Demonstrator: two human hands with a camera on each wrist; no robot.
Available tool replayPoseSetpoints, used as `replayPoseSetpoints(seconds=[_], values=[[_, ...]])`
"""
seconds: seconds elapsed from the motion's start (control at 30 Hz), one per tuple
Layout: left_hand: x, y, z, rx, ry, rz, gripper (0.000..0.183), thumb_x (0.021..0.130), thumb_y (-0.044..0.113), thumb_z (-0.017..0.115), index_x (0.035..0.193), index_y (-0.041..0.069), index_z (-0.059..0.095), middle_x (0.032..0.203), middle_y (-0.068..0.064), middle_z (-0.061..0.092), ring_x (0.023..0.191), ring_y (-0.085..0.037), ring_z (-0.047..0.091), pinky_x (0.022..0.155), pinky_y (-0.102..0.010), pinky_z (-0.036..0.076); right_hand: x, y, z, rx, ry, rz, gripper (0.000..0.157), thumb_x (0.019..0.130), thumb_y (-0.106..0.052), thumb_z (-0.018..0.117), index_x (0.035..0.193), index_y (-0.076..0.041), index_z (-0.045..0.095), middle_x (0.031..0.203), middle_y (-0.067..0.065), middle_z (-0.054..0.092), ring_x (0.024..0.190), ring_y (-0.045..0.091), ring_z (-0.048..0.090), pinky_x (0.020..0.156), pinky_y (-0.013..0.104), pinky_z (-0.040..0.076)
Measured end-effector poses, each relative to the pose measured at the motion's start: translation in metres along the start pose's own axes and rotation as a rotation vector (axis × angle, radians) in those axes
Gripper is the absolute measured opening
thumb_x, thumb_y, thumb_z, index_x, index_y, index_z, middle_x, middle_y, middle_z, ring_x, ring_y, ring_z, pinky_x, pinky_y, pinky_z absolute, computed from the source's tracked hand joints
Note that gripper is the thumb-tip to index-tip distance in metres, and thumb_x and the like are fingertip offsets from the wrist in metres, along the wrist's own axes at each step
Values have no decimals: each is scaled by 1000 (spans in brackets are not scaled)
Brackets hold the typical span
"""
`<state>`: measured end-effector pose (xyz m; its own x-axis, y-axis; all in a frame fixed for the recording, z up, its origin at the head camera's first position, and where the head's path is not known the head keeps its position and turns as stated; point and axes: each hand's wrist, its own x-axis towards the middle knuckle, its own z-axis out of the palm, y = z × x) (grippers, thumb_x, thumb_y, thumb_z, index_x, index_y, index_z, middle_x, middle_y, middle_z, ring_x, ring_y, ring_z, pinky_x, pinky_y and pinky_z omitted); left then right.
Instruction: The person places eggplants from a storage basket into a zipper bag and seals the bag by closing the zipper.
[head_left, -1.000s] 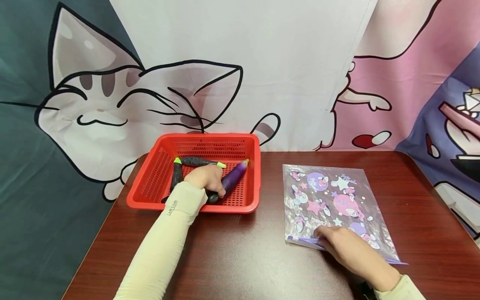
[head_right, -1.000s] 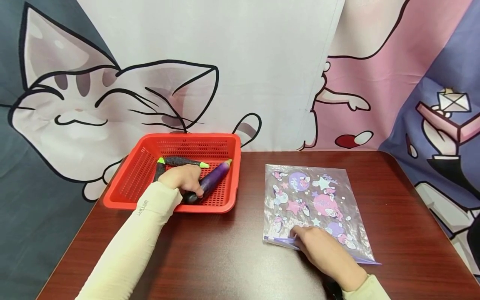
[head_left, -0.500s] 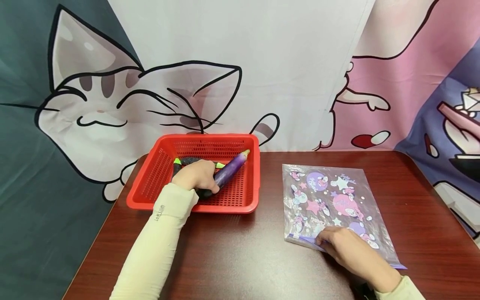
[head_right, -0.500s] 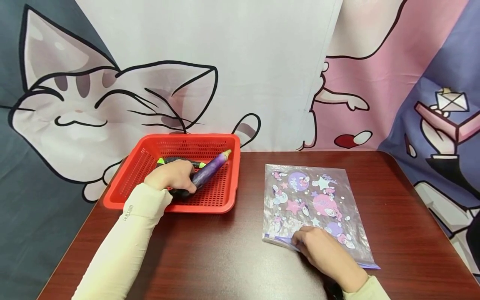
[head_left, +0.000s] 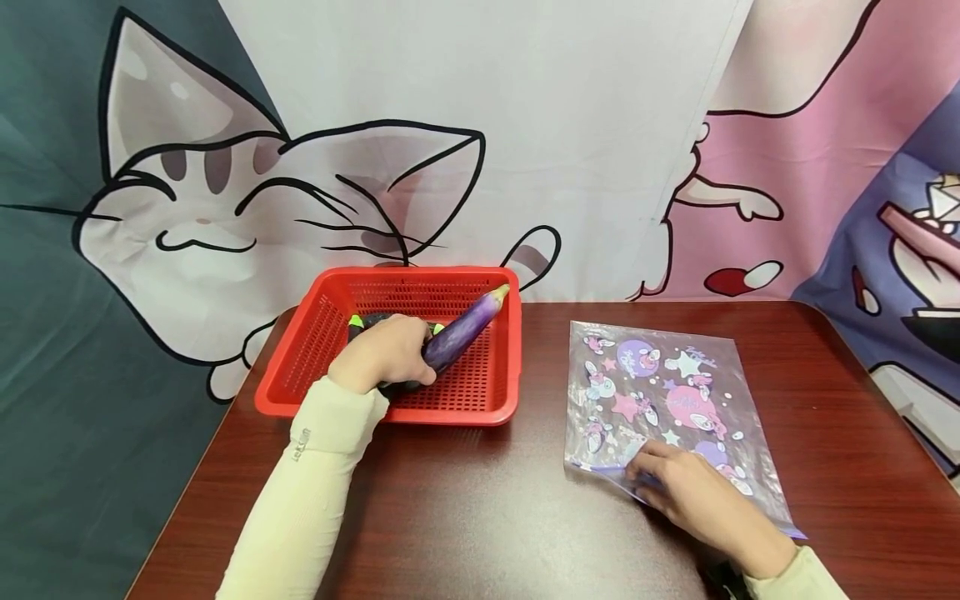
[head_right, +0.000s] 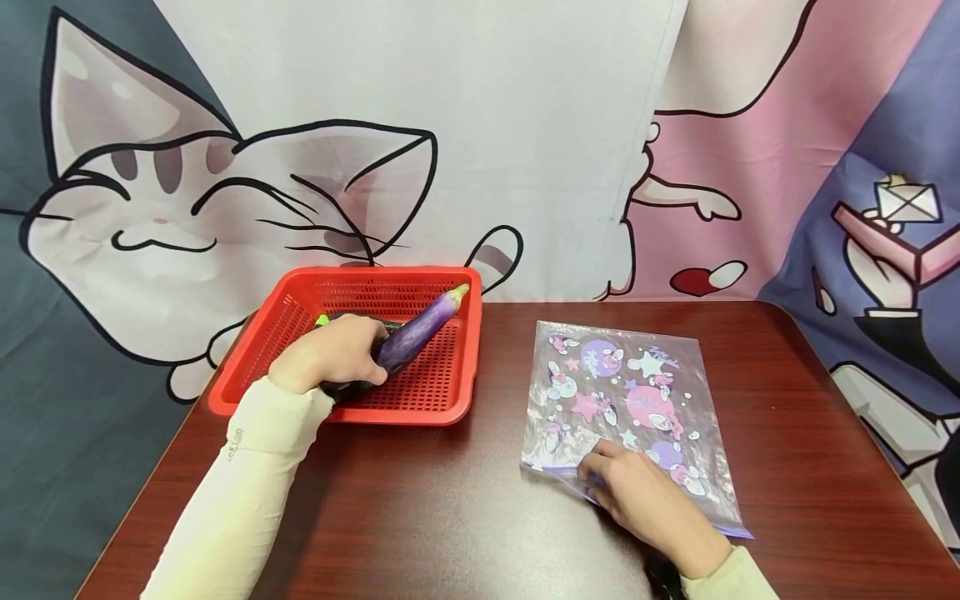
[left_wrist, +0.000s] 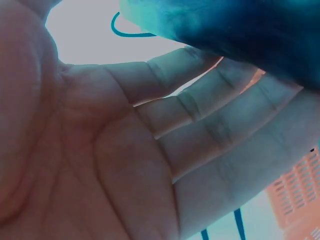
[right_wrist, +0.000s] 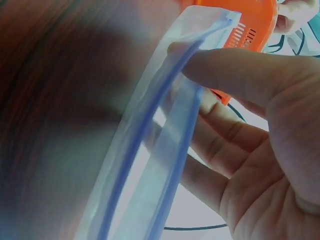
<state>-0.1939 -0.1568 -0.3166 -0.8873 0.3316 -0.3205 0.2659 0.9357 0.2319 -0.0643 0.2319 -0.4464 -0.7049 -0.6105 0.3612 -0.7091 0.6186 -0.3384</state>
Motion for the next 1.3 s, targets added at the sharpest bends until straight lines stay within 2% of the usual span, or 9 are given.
replayPoseSetpoints(seconds=[0.13, 0.23, 0.43, 0.57, 0.7, 1.03, 1.3], values=[[-10, 3, -1, -23, 38, 13, 30, 76, 23, 80, 98, 7, 69, 83, -5, 65, 76, -22, 59, 70, -36, 49, 1, 2, 1, 19, 11, -18, 31, 71, 0, 85, 85, -21, 68, 86, -14, 61, 73, -1, 59, 60, 19, 49], [-17, 5, -1, -33, 64, 23, 31, 74, 22, 79, 100, 8, 69, 85, -3, 65, 77, -21, 58, 71, -37, 48, 2, 3, 1, 21, 8, -19, 27, 76, 0, 82, 84, -22, 69, 87, -14, 62, 74, -1, 60, 62, 17, 48], [-30, 10, 5, -24, 113, 28, 40, 73, 22, 79, 108, 7, 66, 93, -4, 64, 85, -22, 58, 77, -40, 49, 5, 1, -1, 8, 24, -8, 31, 72, 7, 78, 82, -21, 71, 85, -16, 58, 71, -3, 58, 58, 13, 45], [-39, 14, 9, -46, 128, 21, 44, 75, 22, 78, 114, 6, 64, 94, -4, 65, 82, -21, 59, 77, -40, 50, 6, 0, -1, -2, 38, 7, 31, 74, 8, 77, 82, -22, 72, 83, -16, 56, 70, -5, 55, 57, 12, 43], [-46, 18, 11, -70, 160, 35, 47, 75, 22, 78, 117, 7, 64, 91, -3, 66, 77, -19, 60, 73, -39, 50, 7, 1, 0, -6, 43, -1, 33, 71, 9, 78, 85, -20, 72, 86, -14, 56, 70, -3, 55, 57, 14, 44], [-60, 28, 14, -59, 214, 94, 51, 75, 23, 79, 121, 9, 63, 94, -1, 66, 79, -16, 59, 73, -39, 50, 12, 3, 7, -22, 91, -34, 40, 62, 4, 87, 91, -18, 70, 91, -8, 57, 68, 5, 59, 56, 21, 49], [-74, 38, 18, -19, 268, 146, 50, 73, 26, 79, 119, 12, 65, 101, -1, 66, 87, -17, 59, 78, -40, 51, 14, 2, 9, -33, 68, -16, 45, 60, -1, 90, 95, -17, 68, 94, -6, 57, 70, 8, 58, 57, 29, 50]])
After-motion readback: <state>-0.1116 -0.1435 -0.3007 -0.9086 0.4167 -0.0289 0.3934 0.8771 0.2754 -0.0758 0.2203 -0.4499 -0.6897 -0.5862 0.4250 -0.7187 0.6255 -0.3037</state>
